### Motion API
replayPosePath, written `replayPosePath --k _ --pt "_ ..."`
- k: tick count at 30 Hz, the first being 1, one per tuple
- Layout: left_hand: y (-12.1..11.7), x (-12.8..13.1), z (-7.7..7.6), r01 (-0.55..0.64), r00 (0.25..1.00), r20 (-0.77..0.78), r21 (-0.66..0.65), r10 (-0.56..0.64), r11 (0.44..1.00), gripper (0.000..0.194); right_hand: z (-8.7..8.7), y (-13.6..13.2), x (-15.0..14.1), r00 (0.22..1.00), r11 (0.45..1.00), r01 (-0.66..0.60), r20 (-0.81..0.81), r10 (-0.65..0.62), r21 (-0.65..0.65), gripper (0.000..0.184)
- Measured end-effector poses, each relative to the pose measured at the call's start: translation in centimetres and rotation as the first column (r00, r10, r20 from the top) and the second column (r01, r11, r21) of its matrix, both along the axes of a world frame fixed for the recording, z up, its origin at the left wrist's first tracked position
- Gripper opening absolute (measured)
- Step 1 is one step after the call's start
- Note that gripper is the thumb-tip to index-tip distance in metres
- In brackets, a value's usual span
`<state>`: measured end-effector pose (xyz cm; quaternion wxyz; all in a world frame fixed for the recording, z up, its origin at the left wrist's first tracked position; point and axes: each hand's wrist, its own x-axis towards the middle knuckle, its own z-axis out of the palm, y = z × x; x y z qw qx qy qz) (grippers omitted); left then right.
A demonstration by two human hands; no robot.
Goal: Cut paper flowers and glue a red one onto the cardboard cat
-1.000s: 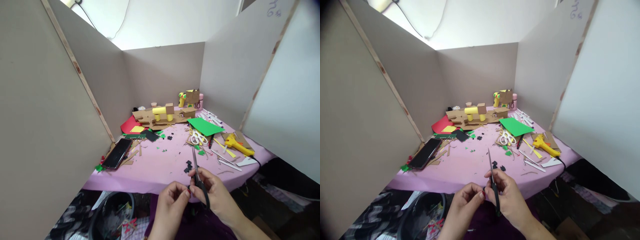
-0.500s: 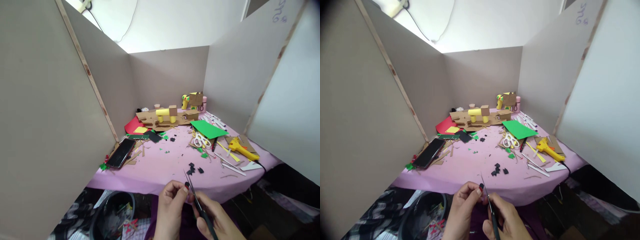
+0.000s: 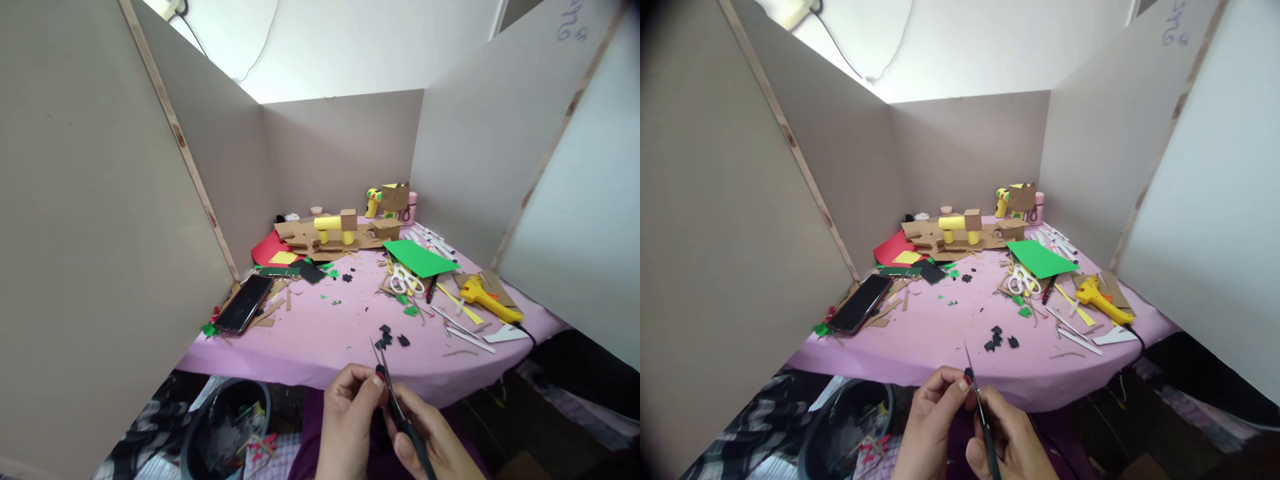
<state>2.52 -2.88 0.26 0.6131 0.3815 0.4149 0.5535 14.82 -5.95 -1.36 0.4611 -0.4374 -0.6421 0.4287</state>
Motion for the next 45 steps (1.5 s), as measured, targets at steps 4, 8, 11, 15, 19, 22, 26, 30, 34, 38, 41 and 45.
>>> replayPosePath --k 4,8,11,15,19,22,26,30,34,38,41,45 --pt "0.0 0.0 -0.2 0.005 1.0 0.0 -0.013 -0.005 1.0 0.024 -0.1 0.0 -0.1 1.0 1.0 0.011 -0.014 -0.011 -0.017 0.053" --pt "0.1 -0.1 -0.4 0.009 1.0 0.0 -0.002 -0.009 1.0 0.024 -0.1 0.0 -0.2 0.999 1.0 0.014 -0.03 -0.015 -0.028 0.049" --pt "0.1 0.0 -0.3 0.031 0.999 0.007 -0.006 -0.031 0.999 0.023 -0.1 0.0 -0.1 0.999 0.999 0.021 -0.03 -0.022 -0.033 0.047" --pt "0.0 -0.1 -0.2 0.05 0.999 0.008 0.016 -0.05 0.999 0.024 -0.2 0.0 -0.1 0.999 0.999 0.033 -0.027 -0.034 -0.027 0.044" --pt "0.0 -0.2 -0.1 0.076 0.997 0.008 0.019 -0.076 0.997 0.022 -0.3 0.1 0.1 1.0 0.999 0.031 -0.004 -0.031 -0.023 0.04" --pt "0.1 -0.2 -0.1 0.088 0.996 0.013 0.002 -0.088 0.996 0.021 -0.3 0.1 0.2 0.999 0.999 0.033 0.014 -0.033 -0.02 0.039" --pt "0.1 -0.1 0.0 0.083 0.996 0.022 -0.021 -0.083 0.996 0.02 0.0 0.1 0.3 1.0 1.0 0.018 0.018 -0.018 -0.012 0.037" --pt "0.1 -0.1 0.4 0.061 0.998 0.02 -0.022 -0.061 0.998 0.019 0.1 0.2 0.4 1.0 1.0 0.017 0.025 -0.017 0.001 0.037" --pt "0.0 0.0 0.6 0.065 0.998 0.028 -0.027 -0.064 0.998 0.018 0.1 0.3 0.4 0.999 1.0 0.014 0.038 -0.014 0.008 0.039" --pt "0.0 0.0 0.8 0.066 0.997 0.037 -0.033 -0.065 0.997 0.016 0.2 0.3 0.4 0.999 1.0 0.007 0.042 -0.007 0.013 0.04" --pt "0.0 0.0 1.1 0.056 0.998 0.04 -0.031 -0.055 0.998 0.015 0.2 0.4 0.5 0.998 1.0 0.002 0.063 -0.002 0.009 0.037" --pt "-0.1 -0.1 1.7 0.043 0.999 0.012 -0.026 -0.043 0.999 0.016 -0.4 0.5 0.7 0.993 1.0 -0.013 0.115 0.011 0.021 0.034"
